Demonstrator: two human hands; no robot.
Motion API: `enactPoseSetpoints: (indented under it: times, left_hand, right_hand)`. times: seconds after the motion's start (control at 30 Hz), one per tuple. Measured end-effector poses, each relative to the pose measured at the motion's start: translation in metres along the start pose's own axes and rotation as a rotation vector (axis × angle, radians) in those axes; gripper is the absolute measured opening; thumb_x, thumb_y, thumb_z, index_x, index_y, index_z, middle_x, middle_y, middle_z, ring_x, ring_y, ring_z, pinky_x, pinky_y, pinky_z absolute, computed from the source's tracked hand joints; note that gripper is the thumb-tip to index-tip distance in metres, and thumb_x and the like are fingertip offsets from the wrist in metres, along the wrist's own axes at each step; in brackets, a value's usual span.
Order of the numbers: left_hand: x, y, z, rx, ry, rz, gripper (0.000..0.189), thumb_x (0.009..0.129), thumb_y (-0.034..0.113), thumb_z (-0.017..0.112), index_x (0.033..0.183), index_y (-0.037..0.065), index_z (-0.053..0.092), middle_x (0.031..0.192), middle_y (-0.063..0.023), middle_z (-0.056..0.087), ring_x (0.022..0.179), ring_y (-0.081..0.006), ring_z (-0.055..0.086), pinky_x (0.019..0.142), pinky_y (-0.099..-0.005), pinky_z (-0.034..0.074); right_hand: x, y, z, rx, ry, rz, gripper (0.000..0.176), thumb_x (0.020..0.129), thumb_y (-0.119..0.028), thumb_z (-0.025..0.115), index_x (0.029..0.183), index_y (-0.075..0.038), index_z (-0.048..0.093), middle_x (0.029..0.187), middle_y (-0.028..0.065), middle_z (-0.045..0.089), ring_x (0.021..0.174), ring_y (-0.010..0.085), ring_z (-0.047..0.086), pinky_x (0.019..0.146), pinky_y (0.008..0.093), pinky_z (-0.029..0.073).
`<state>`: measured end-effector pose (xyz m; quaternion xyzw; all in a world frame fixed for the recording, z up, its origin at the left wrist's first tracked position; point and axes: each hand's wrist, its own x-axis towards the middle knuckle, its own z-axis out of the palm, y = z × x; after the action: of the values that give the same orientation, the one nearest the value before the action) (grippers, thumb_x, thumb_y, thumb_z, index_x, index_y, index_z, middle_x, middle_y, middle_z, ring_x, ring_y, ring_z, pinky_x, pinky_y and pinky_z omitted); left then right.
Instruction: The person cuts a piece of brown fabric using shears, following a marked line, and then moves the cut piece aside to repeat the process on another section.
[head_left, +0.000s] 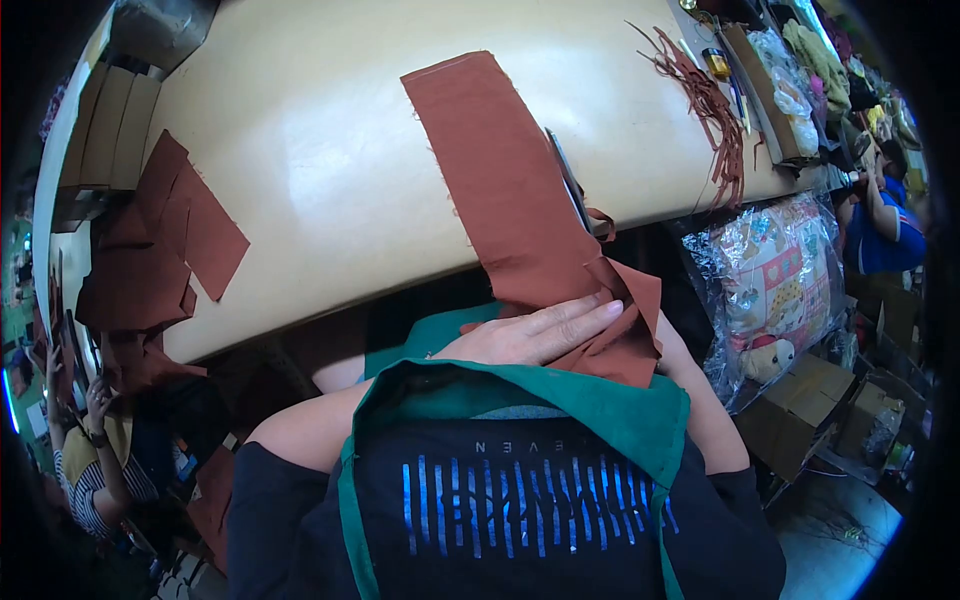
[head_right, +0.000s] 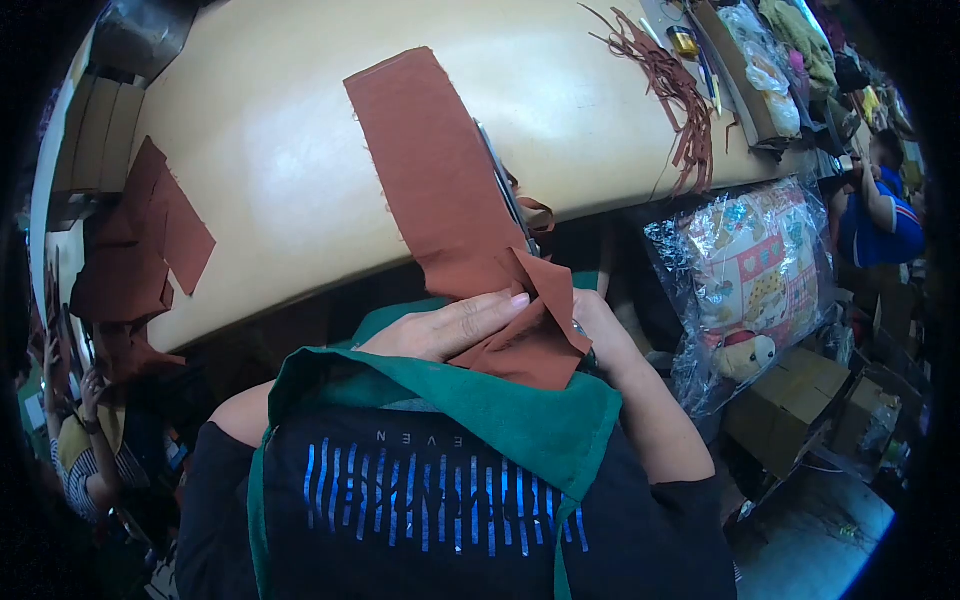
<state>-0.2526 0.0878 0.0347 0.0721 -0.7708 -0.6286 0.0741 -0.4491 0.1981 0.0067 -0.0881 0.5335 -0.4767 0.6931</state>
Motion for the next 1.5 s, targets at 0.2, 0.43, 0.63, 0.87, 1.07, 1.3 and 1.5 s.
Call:
enactPoseSetpoints:
  times: [0.2, 0.43, 0.63, 0.87, 1.07, 1.3, 1.5]
  left_hand:
    - [0.0, -0.005, 0.001, 0.008, -0.009, 0.016, 0.055, 0.085, 0.029, 0.047, 0.133, 0.009, 0.026, 0.132, -0.0201, 0.032, 0.121, -0.032, 0.034, 0.099, -0.0353, 0.03]
    - [0.001, -0.003, 0.001, 0.035, -0.038, 0.004, 0.057, 0.085, 0.033, 0.045, 0.133, 0.009, 0.027, 0.131, -0.0213, 0.031, 0.121, -0.0336, 0.033, 0.099, -0.0359, 0.03]
    - [0.002, -0.001, -0.001, 0.027, -0.042, 0.011, 0.057, 0.085, 0.032, 0.046, 0.133, 0.008, 0.026, 0.131, -0.0219, 0.031, 0.121, -0.034, 0.033, 0.098, -0.0361, 0.03]
    - [0.001, -0.002, 0.001, -0.004, -0.048, 0.015, 0.055, 0.085, 0.03, 0.046, 0.132, 0.008, 0.027, 0.131, -0.0219, 0.031, 0.122, -0.0339, 0.032, 0.098, -0.0358, 0.03]
    - [0.0, -0.002, 0.002, -0.001, -0.027, 0.047, 0.053, 0.086, 0.029, 0.045, 0.132, 0.008, 0.028, 0.131, -0.0206, 0.032, 0.121, -0.0332, 0.033, 0.099, -0.0359, 0.031]
    - [-0.003, 0.002, -0.001, 0.04, -0.038, 0.001, 0.054, 0.086, 0.03, 0.045, 0.132, 0.008, 0.028, 0.131, -0.02, 0.033, 0.12, -0.0332, 0.035, 0.098, -0.0368, 0.032]
    - [-0.003, 0.001, -0.002, -0.014, -0.006, 0.077, 0.051, 0.086, 0.024, 0.046, 0.131, 0.007, 0.029, 0.131, -0.02, 0.033, 0.119, -0.0329, 0.036, 0.098, -0.0361, 0.032]
  right_hand:
    - [-0.003, -0.014, 0.011, 0.034, -0.055, 0.108, 0.032, 0.087, -0.013, 0.041, 0.11, 0.01, 0.045, 0.103, 0.0185, 0.053, 0.087, 0.0233, 0.059, 0.076, 0.0315, 0.052]
    - [-0.001, -0.012, 0.015, -0.162, -0.039, 0.108, 0.033, 0.087, -0.014, 0.042, 0.11, 0.01, 0.045, 0.101, 0.0167, 0.054, 0.087, 0.0211, 0.059, 0.074, 0.0297, 0.052]
    - [-0.002, -0.007, 0.017, -0.26, -0.023, 0.028, 0.033, 0.087, -0.013, 0.043, 0.11, 0.01, 0.045, 0.1, 0.016, 0.055, 0.086, 0.02, 0.059, 0.073, 0.0287, 0.052]
    - [-0.003, -0.006, 0.019, -0.254, 0.003, -0.014, 0.032, 0.086, -0.011, 0.043, 0.11, 0.01, 0.045, 0.1, 0.0152, 0.055, 0.085, 0.0188, 0.059, 0.072, 0.0277, 0.052]
    - [0.002, -0.016, 0.023, -0.093, 0.012, 0.021, 0.031, 0.086, -0.009, 0.043, 0.11, 0.01, 0.046, 0.1, 0.0141, 0.055, 0.084, 0.0172, 0.058, 0.071, 0.0265, 0.051]
    - [0.009, -0.007, 0.011, -0.28, 0.004, -0.082, 0.028, 0.083, -0.005, 0.044, 0.109, 0.006, 0.05, 0.097, 0.009, 0.057, 0.082, 0.0129, 0.057, 0.068, 0.0259, 0.05]
    - [0.002, -0.011, 0.018, -0.192, 0.069, -0.054, 0.024, 0.082, -0.009, 0.049, 0.102, 0.004, 0.053, 0.089, 0.0054, 0.058, 0.076, 0.0099, 0.057, 0.064, 0.0241, 0.049]
